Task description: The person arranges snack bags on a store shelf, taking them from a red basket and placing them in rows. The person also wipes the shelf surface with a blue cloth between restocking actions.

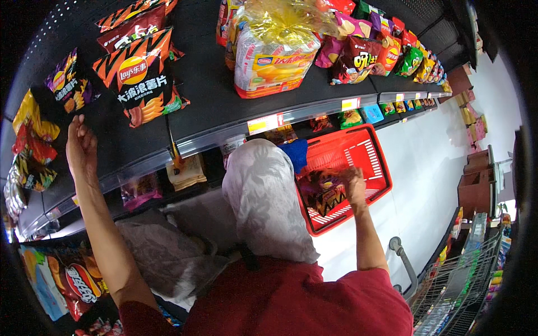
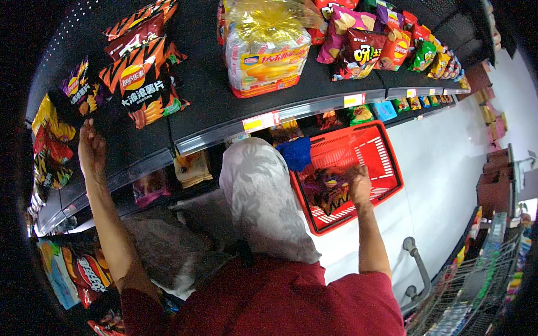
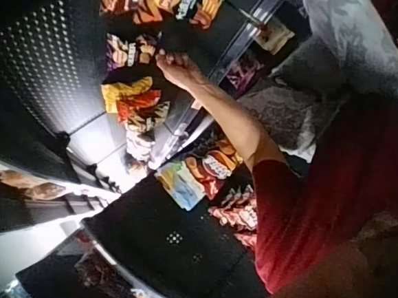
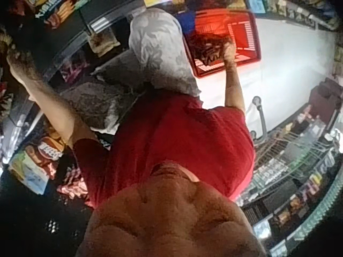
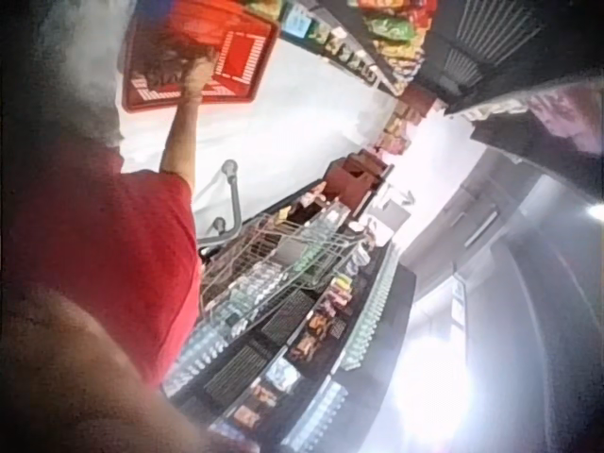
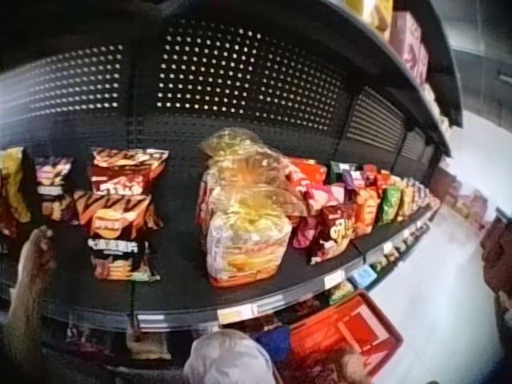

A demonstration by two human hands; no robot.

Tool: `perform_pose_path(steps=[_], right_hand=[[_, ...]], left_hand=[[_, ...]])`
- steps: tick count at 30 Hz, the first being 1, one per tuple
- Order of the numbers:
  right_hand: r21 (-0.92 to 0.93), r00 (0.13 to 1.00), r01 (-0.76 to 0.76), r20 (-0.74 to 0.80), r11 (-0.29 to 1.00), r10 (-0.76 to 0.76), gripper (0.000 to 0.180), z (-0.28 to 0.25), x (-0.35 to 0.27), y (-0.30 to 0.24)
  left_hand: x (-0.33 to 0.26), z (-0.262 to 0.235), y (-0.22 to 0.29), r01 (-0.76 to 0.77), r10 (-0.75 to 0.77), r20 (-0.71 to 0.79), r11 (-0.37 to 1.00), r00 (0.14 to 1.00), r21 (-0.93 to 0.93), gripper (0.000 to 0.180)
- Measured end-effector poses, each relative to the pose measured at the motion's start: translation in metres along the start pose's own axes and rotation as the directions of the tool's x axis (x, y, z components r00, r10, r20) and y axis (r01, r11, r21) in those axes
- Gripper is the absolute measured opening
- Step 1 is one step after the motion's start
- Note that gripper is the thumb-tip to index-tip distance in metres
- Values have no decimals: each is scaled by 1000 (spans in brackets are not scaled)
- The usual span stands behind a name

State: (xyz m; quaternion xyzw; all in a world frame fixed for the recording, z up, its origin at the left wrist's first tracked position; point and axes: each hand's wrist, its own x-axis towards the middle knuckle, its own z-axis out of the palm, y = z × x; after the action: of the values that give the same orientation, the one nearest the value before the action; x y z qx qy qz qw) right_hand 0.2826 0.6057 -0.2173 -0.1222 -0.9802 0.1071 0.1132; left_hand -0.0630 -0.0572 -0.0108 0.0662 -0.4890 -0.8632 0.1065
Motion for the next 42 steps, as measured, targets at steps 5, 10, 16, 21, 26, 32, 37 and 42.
perform_pose_path(steps=[5,10,16,21,26,32,37,42], right_hand=[[79,996,-21,-81,997,27,19,-121,32,-64],[197,958,127,-277,972,-69,23,-212,51,-122],[32,925,201,-337,979,-178,17,-297,68,-194],[348,858,468,-398,812,-324,6,-334,87,-245],[574,768,641,-467,510,-439,14,-323,119,-320],[777,644,626,-466,68,-606,9,-284,167,-415],[844,533,527,-423,-104,-733,2,-261,222,-467],[963,781,261,-250,-65,-571,41,-245,234,-512]], left_hand=[[-7,4,8,41,-42,21,999,999,28,22],[-15,13,11,78,-88,139,994,986,76,24],[-46,39,16,39,-142,384,964,912,262,32],[-85,74,19,-16,-268,667,922,695,387,57],[-117,100,11,14,-263,926,963,270,270,91],[-138,97,0,489,-209,962,867,178,98,121],[-124,73,38,427,-392,896,861,207,277,106],[-99,47,12,397,-234,789,918,567,-13,83]])
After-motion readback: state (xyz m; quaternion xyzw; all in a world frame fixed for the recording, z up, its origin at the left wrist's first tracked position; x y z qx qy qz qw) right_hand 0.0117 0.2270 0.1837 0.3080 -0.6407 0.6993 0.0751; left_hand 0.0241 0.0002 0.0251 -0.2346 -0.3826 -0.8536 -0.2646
